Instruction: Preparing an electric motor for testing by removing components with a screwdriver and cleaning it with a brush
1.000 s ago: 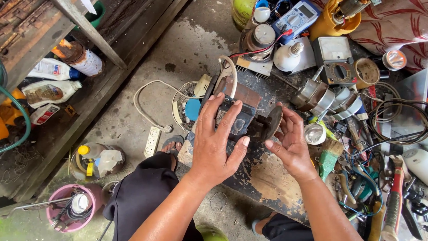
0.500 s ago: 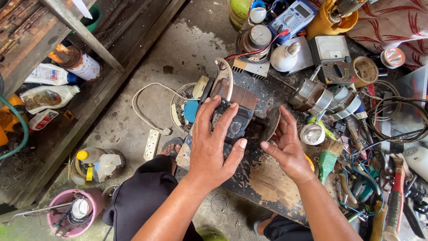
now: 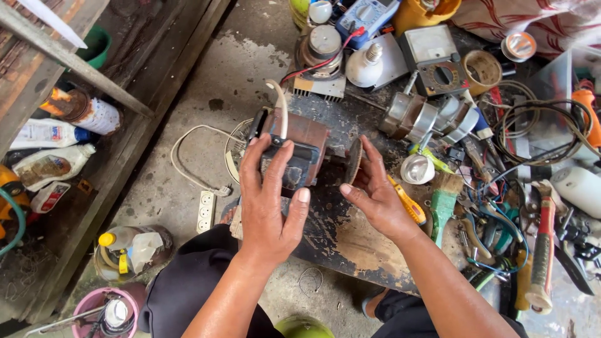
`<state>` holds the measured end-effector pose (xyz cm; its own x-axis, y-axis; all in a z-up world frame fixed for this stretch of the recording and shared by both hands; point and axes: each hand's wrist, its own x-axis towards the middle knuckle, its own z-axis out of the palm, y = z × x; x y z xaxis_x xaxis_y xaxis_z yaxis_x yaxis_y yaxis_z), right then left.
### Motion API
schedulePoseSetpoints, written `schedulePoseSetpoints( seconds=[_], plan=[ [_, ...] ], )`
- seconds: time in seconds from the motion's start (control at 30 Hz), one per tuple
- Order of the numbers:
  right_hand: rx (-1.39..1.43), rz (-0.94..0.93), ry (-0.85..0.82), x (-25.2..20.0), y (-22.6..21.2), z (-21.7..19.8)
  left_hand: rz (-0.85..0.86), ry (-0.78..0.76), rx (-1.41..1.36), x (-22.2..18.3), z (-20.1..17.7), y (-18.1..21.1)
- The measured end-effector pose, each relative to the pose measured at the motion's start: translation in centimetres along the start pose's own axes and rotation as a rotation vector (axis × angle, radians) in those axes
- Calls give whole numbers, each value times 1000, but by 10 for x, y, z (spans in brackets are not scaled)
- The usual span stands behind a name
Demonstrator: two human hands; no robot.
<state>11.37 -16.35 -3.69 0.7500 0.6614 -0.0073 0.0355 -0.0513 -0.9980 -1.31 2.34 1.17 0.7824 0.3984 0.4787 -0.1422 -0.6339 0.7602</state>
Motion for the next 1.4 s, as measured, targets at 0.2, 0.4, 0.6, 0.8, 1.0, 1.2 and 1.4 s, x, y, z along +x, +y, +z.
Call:
schedulePoseSetpoints(
  seconds=[0.2, 0.4, 0.6, 0.8, 1.0, 1.2, 1.4],
  plan=[
    [-49, -14, 3, -2, -7, -8, 31, 22, 55, 2, 3, 1],
    [-124, -16, 35, -12, -24, -7, 27, 48, 84, 2, 11, 5],
    [-280, 31, 57, -27, -12, -13, 26, 130, 87, -3, 25, 2],
    [-424, 129, -91, -36, -24, -6, 52, 157, 105, 4, 29, 33],
    [-327, -28, -46, -44, -8, 0, 80, 159, 133, 4, 32, 38],
    [-334, -153, 98, -47, 4, 9, 67, 124, 128, 0, 33, 33],
    [-443, -109, 149, -47, 9, 18, 63, 131, 179, 2, 34, 37]
  ],
)
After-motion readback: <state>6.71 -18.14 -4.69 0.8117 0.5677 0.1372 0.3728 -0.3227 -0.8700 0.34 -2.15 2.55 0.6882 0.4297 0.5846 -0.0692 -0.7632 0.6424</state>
